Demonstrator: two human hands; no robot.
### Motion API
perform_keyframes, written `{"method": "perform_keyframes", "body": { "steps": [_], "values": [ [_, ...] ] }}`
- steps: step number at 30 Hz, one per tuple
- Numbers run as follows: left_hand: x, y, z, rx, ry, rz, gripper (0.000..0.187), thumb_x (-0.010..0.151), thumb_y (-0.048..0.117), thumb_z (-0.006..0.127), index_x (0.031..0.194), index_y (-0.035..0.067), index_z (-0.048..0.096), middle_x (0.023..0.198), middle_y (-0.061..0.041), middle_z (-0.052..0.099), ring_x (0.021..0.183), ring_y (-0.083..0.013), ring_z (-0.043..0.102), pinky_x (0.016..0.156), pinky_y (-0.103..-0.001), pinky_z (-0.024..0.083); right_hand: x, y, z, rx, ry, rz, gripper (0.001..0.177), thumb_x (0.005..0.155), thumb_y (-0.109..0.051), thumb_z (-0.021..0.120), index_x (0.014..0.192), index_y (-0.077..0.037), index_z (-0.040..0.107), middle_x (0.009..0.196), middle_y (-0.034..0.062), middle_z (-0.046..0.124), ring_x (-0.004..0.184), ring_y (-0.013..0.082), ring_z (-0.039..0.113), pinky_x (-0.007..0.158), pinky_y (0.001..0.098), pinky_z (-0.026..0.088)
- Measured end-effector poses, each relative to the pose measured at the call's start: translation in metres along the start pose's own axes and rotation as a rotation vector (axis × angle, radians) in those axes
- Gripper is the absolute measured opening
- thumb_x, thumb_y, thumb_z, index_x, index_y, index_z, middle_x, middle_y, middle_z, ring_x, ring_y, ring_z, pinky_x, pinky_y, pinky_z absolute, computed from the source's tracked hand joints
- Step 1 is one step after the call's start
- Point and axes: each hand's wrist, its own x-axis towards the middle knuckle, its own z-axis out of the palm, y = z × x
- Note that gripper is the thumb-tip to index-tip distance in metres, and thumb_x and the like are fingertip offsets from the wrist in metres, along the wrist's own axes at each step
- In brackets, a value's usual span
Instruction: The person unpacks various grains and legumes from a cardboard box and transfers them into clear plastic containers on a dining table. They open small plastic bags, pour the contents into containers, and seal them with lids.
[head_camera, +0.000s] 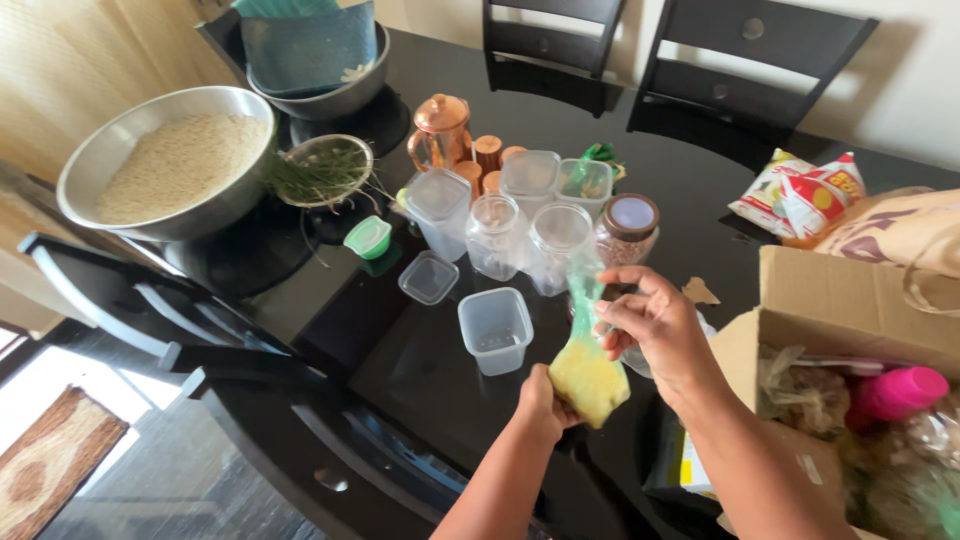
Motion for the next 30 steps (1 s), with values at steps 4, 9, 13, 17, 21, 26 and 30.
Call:
{"method": "perform_keyframes", "body": {
  "steps": [4,9,13,17,21,26,30],
  "values": [
    [-0.054,0.028,0.007,-0.187,-0.010,0.177,0.059,0.102,0.044,0.032,0.136,0.004,0.059,0.128,-0.017,0.070,0.116,-0.0375,0.070,0.093,-0.063,0.056,0.007,-0.004,0.029,0.109,-0.076,0.051,0.016,0.092,-0.009,0.071,0.104,-0.001,0.077,0.079,0.0107,0.074,0.064,0.0142,0.068,0.058,0.0297,0.056],
    [-0.142,0.070,-0.016,-0.153,-0.047,0.275,0.058,0.099,0.049,0.034,0.134,0.010,0.060,0.126,-0.013,0.069,0.112,-0.0342,0.069,0.093,-0.059,0.055,0.015,-0.012,0.067,0.103,-0.245,-0.025,0.020,0.094,-0.008,0.066,0.108,0.001,0.077,0.088,0.0079,0.077,0.073,0.0122,0.071,0.068,0.0272,0.061],
    [-0.189,0.098,-0.045,-0.080,0.044,0.399,0.058,0.098,0.055,0.045,0.133,0.012,0.061,0.123,-0.012,0.070,0.109,-0.0307,0.069,0.094,-0.051,0.054,0.021,-0.014,0.100,-0.086,-0.395,-0.154,0.023,0.096,-0.007,0.064,0.114,0.001,0.077,0.095,0.0076,0.079,0.077,0.0108,0.072,0.076,0.0265,0.062],
    [-0.214,0.123,-0.075,-0.083,0.048,0.495,0.062,0.095,0.058,0.053,0.133,0.011,0.064,0.124,-0.011,0.072,0.111,-0.0285,0.070,0.094,-0.047,0.055,0.021,-0.015,0.125,-0.240,-0.512,-0.273,0.025,0.094,-0.004,0.068,0.118,-0.001,0.076,0.097,0.0090,0.075,0.083,0.0098,0.070,0.077,0.0269,0.060],
    [-0.223,0.153,-0.090,-0.061,0.154,0.360,0.062,0.088,0.060,0.053,0.127,0.013,0.063,0.119,-0.014,0.070,0.103,-0.0366,0.069,0.086,-0.061,0.052,0.021,-0.018,0.142,-0.413,-0.550,-0.380,0.031,0.084,-0.003,0.074,0.115,-0.002,0.075,0.098,0.0095,0.075,0.086,0.0109,0.071,0.075,0.0264,0.057],
    [-0.206,0.181,-0.124,-0.062,0.193,0.310,0.058,0.084,0.045,0.073,0.127,0.007,0.065,0.122,-0.012,0.072,0.109,-0.0322,0.071,0.094,-0.054,0.055,0.033,-0.014,0.163,-0.582,-0.473,-0.209,0.014,0.085,-0.008,0.076,0.098,-0.003,0.078,0.083,0.0061,0.078,0.072,0.0111,0.075,0.067,0.0259,0.058],
    [-0.178,0.205,-0.162,-0.065,0.278,0.334,0.051,0.086,0.036,0.077,0.123,0.002,0.065,0.114,-0.013,0.071,0.105,-0.0300,0.070,0.091,-0.047,0.056,0.045,0.004,0.172,-0.579,-0.425,-0.308,0.011,0.084,-0.011,0.079,0.092,-0.005,0.080,0.079,0.0043,0.077,0.069,0.0097,0.072,0.064,0.0260,0.055]
  ]
}}
